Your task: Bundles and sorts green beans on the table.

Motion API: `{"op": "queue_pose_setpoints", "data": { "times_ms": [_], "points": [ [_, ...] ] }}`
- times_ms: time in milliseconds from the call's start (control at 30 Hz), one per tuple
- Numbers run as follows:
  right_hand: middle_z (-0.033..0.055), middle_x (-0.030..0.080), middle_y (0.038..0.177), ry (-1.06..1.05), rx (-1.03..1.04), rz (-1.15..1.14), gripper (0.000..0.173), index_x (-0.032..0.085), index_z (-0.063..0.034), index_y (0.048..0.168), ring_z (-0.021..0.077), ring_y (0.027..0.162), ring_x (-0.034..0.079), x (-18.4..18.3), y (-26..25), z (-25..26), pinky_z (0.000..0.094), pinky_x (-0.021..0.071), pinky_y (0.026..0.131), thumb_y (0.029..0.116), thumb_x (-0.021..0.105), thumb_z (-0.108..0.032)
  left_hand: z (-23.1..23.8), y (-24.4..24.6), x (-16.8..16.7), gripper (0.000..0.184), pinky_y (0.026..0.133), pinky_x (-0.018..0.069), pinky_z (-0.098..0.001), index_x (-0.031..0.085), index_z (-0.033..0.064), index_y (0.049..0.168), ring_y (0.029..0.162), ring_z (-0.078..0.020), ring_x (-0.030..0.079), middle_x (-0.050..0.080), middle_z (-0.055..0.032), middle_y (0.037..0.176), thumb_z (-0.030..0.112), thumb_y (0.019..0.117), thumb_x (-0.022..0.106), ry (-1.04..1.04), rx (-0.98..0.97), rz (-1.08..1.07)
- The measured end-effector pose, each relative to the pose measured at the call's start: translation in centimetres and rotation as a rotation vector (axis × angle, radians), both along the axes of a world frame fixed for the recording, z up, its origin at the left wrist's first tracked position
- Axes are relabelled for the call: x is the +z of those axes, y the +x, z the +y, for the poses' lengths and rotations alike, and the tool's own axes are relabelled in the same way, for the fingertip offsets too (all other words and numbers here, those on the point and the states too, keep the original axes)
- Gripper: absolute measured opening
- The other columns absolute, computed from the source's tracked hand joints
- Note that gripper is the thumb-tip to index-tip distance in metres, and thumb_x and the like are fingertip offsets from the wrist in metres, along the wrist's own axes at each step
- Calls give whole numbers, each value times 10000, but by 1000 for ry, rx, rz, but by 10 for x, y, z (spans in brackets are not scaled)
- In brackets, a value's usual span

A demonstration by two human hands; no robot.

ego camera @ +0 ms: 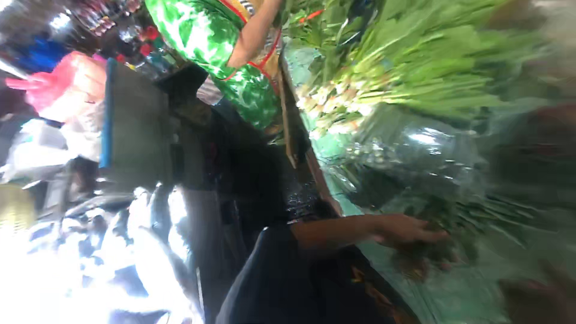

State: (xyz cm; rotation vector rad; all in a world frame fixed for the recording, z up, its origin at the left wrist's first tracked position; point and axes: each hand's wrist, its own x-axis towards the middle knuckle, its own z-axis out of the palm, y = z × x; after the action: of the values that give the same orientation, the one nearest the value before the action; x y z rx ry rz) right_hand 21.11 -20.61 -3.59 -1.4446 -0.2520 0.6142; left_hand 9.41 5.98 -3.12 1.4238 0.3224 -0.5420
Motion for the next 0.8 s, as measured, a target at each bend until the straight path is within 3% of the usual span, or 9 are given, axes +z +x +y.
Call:
{"op": "queue_pose_setpoints", "data": {
  "times_ms": [33, 100, 133, 200, 300, 467, 600, 700, 800],
  "points": [
    [-112, 737, 1099, -67, -35, 37, 398, 529, -217, 1328, 79, 779, 717, 11, -11, 15, 313, 634, 702, 991, 556, -7, -3, -5, 2, 519, 1052, 483, -559, 528, 12, 1442, 1209, -326, 632, 638, -221, 1321, 392, 1105, 426, 30, -12, -19],
    [-67, 751, 1056, -18, -108, 29, 361, 558, -220, 1257, 122, 713, 718, 9, -23, 26, 339, 645, 644, 945, 631, -53, -14, -8, 2, 508, 1003, 539, -508, 526, 20, 1423, 1123, -274, 678, 674, -184, 1256, 388, 1073, 516, -36, 4, -44],
    [-32, 754, 1083, 42, -123, 5, 373, 564, -219, 1221, 165, 760, 738, 7, -25, 29, 381, 658, 684, 894, 728, -149, -20, -6, -3, 505, 970, 562, -474, 518, 26, 1420, 1074, -247, 693, 689, -158, 1218, 371, 1054, 559, -123, 33, -37],
    [45, 757, 1137, 154, -110, -42, 448, 611, -219, 1158, 259, 1004, 743, 3, -24, 31, 467, 616, 921, 820, 851, -392, -32, -1, -10, 474, 848, 614, -427, 508, 43, 1403, 947, -218, 724, 720, -122, 1119, 329, 1035, 596, -265, 82, -10],
    [116, 729, 1241, 170, -6, -182, 360, 726, -177, 1038, 305, 1220, 662, 7, -13, 18, 477, 526, 1074, 874, 771, -495, -38, 6, 6, 457, 828, 615, -380, 452, 29, 1421, 907, -186, 720, 710, -105, 1084, 257, 1046, 581, -219, 13, -53],
    [143, 617, 1424, -49, 165, -446, 763, 644, -47, 1316, 298, 1302, 604, 39, -5, -11, 484, 520, 1092, 780, 824, -559, -42, 17, 29, 452, 876, 604, -357, 462, -6, 1409, 955, -155, 704, 685, -104, 1142, 222, 1040, 590, 14, -175, -276],
    [97, 573, 1479, -300, 317, -677, 766, 656, -69, 1325, 195, 1391, 521, 75, -12, -9, 431, 477, 1141, 748, 824, -544, -51, 19, 42, 411, 906, 589, -371, 499, -24, 1373, 972, -155, 696, 687, -122, 1128, 203, 1039, 575, 203, -342, -393],
    [11, 638, 1402, -561, 445, -835, 693, 690, -208, 1303, 192, 1338, 564, 89, -15, -2, 587, 419, 1127, 742, 799, -599, -62, 25, 54, 401, 990, 547, -447, 535, -16, 1356, 1083, -214, 676, 688, -147, 1164, 202, 1022, 573, 412, -502, -429],
    [-6, 726, 1125, -701, 500, -815, 576, 682, -237, 1224, 220, 1075, 682, 93, -17, 0, 671, 478, 965, 732, 863, -476, -71, 29, 56, 360, 961, 547, -492, 558, -25, 1295, 1056, -257, 682, 689, -168, 1106, 217, 1029, 564, 509, -595, -460]
  ]
}}
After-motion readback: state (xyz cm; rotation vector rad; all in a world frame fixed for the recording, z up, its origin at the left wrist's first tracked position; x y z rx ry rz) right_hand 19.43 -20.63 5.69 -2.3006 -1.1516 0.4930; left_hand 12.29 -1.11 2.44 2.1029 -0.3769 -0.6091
